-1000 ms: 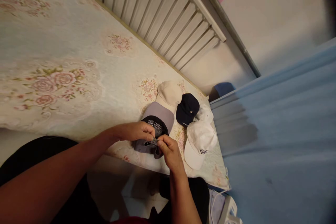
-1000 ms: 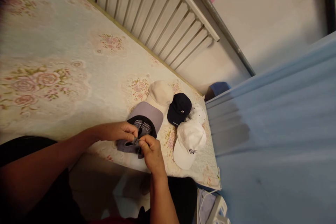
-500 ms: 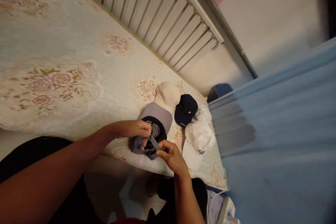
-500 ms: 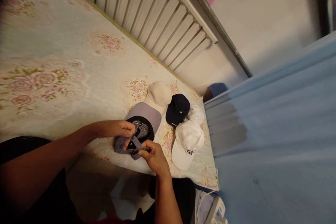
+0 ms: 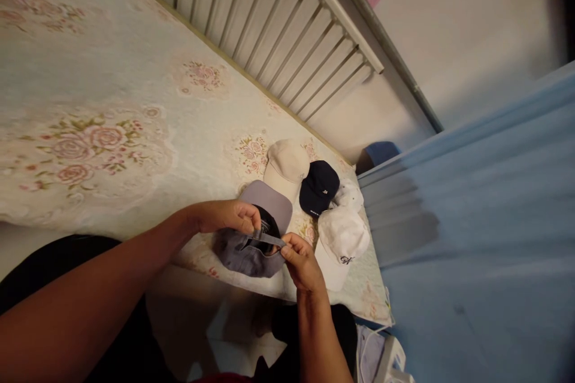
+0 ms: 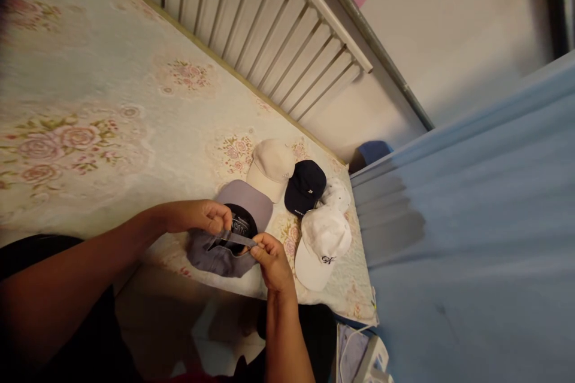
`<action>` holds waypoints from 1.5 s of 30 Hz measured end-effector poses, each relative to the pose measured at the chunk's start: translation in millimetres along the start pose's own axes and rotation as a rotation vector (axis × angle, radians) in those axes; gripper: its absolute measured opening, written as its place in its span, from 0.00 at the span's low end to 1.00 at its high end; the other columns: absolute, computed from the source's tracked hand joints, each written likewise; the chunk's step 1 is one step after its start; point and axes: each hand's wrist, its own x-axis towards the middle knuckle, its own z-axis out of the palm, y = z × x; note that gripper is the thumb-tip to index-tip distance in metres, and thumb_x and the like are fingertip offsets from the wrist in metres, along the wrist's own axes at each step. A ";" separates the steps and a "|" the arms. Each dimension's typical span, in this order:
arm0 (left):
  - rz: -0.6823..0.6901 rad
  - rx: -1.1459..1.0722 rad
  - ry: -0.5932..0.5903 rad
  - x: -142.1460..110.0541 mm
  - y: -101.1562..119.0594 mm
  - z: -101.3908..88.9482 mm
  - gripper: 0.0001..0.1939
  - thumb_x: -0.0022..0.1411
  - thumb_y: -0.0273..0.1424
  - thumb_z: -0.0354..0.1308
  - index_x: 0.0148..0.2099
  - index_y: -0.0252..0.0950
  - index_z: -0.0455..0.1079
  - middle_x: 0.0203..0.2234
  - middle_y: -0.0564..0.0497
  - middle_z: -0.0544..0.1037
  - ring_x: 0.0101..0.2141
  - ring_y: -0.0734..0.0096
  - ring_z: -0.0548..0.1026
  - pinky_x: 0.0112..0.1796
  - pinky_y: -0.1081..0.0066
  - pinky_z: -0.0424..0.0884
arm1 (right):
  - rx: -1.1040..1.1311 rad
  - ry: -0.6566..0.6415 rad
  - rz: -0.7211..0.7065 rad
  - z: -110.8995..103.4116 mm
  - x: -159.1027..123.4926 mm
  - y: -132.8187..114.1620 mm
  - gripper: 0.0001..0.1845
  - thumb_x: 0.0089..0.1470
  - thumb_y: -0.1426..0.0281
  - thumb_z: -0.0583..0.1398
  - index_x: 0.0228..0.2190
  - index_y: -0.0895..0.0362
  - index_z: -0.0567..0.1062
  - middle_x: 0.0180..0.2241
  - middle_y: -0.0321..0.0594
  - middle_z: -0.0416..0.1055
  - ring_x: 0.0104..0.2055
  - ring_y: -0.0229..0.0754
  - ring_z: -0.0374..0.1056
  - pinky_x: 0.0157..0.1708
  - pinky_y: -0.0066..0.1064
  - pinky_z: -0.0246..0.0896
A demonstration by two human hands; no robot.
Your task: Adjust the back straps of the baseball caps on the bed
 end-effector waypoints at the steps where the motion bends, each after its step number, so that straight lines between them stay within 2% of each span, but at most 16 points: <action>1: -0.013 -0.027 -0.032 -1.0 0.9 0.6 0.11 0.50 0.33 0.64 0.36 0.35 0.72 0.22 0.56 0.71 0.23 0.77 0.66 0.27 0.76 0.60 | 0.017 -0.005 -0.002 0.8 -0.5 0.2 0.10 0.45 0.63 0.66 0.27 0.57 0.74 0.22 0.35 0.71 0.23 0.37 0.65 0.29 0.28 0.58; 5: -0.046 -0.168 -0.105 -2.7 2.1 2.1 0.15 0.48 0.34 0.66 0.38 0.35 0.72 0.22 0.54 0.74 0.23 0.75 0.69 0.25 0.76 0.61 | 0.040 0.040 -0.009 3.4 -1.6 1.2 0.14 0.43 0.60 0.66 0.25 0.56 0.72 0.20 0.33 0.69 0.20 0.36 0.63 0.27 0.29 0.58; 9: -0.060 -0.249 -0.061 -2.3 1.3 2.2 0.14 0.50 0.34 0.66 0.38 0.34 0.72 0.27 0.52 0.77 0.25 0.75 0.71 0.27 0.75 0.65 | 0.028 0.098 0.028 2.5 -2.2 1.7 0.16 0.41 0.57 0.66 0.25 0.56 0.72 0.18 0.32 0.67 0.19 0.36 0.61 0.23 0.27 0.54; 18: -0.025 -0.235 0.009 -2.8 2.8 2.6 0.11 0.56 0.37 0.61 0.36 0.34 0.73 0.28 0.51 0.77 0.25 0.75 0.70 0.28 0.75 0.62 | 0.054 0.116 0.055 -3.0 -6.2 6.2 0.15 0.41 0.59 0.66 0.26 0.56 0.72 0.18 0.33 0.70 0.19 0.36 0.62 0.23 0.26 0.53; 23: -0.009 -0.166 0.066 -3.3 3.8 5.1 0.16 0.60 0.42 0.55 0.36 0.32 0.73 0.25 0.52 0.75 0.24 0.75 0.67 0.26 0.75 0.60 | 0.028 0.115 0.078 -2.3 -6.4 4.5 0.15 0.44 0.57 0.65 0.28 0.56 0.73 0.19 0.35 0.72 0.22 0.38 0.67 0.25 0.27 0.56; 28: -0.035 -0.137 0.088 -5.1 6.5 7.9 0.21 0.61 0.46 0.51 0.36 0.32 0.73 0.23 0.52 0.74 0.23 0.75 0.66 0.24 0.74 0.58 | -0.126 0.083 0.037 -2.5 -5.0 2.2 0.16 0.49 0.57 0.61 0.31 0.57 0.75 0.21 0.36 0.72 0.23 0.37 0.65 0.27 0.28 0.58; 36: -0.019 -0.084 -0.010 -5.4 4.2 8.1 0.11 0.54 0.36 0.61 0.37 0.34 0.71 0.28 0.54 0.75 0.28 0.74 0.68 0.32 0.74 0.61 | -0.357 -0.013 0.059 14.4 -4.8 -15.1 0.11 0.52 0.63 0.59 0.32 0.58 0.75 0.21 0.33 0.71 0.21 0.33 0.64 0.25 0.26 0.59; 42: -0.030 0.005 -0.040 -1.1 -4.8 9.0 0.09 0.53 0.32 0.61 0.37 0.34 0.71 0.21 0.58 0.70 0.23 0.76 0.64 0.28 0.74 0.58 | -0.481 -0.011 0.090 35.9 -2.3 -23.1 0.06 0.51 0.68 0.60 0.31 0.58 0.74 0.20 0.31 0.69 0.20 0.32 0.63 0.25 0.25 0.59; 45: -0.028 0.013 -0.050 -1.3 -4.8 9.9 0.09 0.52 0.32 0.62 0.36 0.34 0.70 0.21 0.58 0.70 0.23 0.78 0.63 0.27 0.75 0.57 | -0.497 0.001 0.102 40.0 -2.4 -20.8 0.05 0.51 0.69 0.59 0.28 0.58 0.73 0.17 0.29 0.67 0.18 0.31 0.61 0.21 0.23 0.55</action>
